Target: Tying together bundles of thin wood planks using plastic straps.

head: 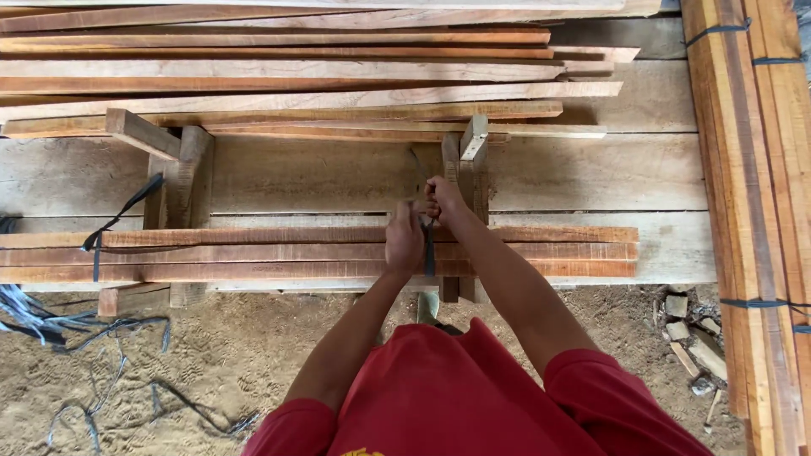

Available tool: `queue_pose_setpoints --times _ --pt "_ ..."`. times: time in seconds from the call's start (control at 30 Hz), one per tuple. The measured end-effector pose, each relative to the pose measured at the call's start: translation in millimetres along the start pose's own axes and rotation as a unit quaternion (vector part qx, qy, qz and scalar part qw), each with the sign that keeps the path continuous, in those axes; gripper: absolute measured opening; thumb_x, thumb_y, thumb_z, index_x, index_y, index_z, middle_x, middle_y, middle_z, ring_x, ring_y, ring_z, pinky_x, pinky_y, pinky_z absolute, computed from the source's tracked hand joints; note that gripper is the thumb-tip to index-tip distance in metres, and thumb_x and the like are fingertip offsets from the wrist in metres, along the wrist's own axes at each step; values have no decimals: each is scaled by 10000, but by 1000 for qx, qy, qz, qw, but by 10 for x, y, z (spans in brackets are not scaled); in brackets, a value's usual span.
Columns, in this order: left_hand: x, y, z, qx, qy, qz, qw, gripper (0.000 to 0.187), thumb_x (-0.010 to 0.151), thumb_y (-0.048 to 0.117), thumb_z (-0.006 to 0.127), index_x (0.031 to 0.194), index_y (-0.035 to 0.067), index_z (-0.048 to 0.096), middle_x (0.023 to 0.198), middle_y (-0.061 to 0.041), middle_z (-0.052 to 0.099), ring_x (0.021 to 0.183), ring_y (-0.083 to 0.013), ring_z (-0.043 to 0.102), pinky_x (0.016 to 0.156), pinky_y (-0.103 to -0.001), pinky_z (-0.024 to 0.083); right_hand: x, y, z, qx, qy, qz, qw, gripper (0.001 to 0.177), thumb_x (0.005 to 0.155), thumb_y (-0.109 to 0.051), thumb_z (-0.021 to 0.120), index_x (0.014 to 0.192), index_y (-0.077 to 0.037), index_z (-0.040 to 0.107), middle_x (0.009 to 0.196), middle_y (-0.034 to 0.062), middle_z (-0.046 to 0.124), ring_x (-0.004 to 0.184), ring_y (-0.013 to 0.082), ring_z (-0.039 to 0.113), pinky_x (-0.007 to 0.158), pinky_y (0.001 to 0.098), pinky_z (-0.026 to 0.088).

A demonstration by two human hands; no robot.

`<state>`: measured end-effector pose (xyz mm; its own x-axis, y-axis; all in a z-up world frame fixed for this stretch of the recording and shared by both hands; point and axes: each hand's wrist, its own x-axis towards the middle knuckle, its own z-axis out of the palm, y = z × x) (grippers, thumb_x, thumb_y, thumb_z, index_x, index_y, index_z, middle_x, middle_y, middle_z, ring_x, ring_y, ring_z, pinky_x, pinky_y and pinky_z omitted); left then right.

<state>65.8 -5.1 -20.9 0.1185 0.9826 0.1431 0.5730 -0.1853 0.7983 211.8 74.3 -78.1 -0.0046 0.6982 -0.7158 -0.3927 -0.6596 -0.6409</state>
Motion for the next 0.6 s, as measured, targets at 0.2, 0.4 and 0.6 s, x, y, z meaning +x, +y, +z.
queue_pose_setpoints --times 0.2,0.4,0.6 --pt "-74 223 -190 -135 -3 -24 991 193 1172 183 360 1047 164 507 959 -43 775 859 -277 758 741 -441 586 153 54 -25 9 26 9 1000 246 1004 -261 471 823 -115 550 673 -60 240 543 84 256 490 279 313" --pt "-113 178 -204 -387 -29 -46 921 416 1164 264 375 837 107 578 648 -76 639 629 -185 630 720 -345 528 589 72 45 27 91 47 994 192 924 -198 439 739 -150 443 677 -82 190 558 79 195 526 291 224" --pt "-76 -135 -112 -448 -75 -10 891 463 1133 106 416 674 116 478 525 -45 390 489 -109 372 561 -310 466 577 270 331 -223 245 -98 938 450 944 -306 563 580 -50 491 557 38 476 469 171 312 446 373 311"
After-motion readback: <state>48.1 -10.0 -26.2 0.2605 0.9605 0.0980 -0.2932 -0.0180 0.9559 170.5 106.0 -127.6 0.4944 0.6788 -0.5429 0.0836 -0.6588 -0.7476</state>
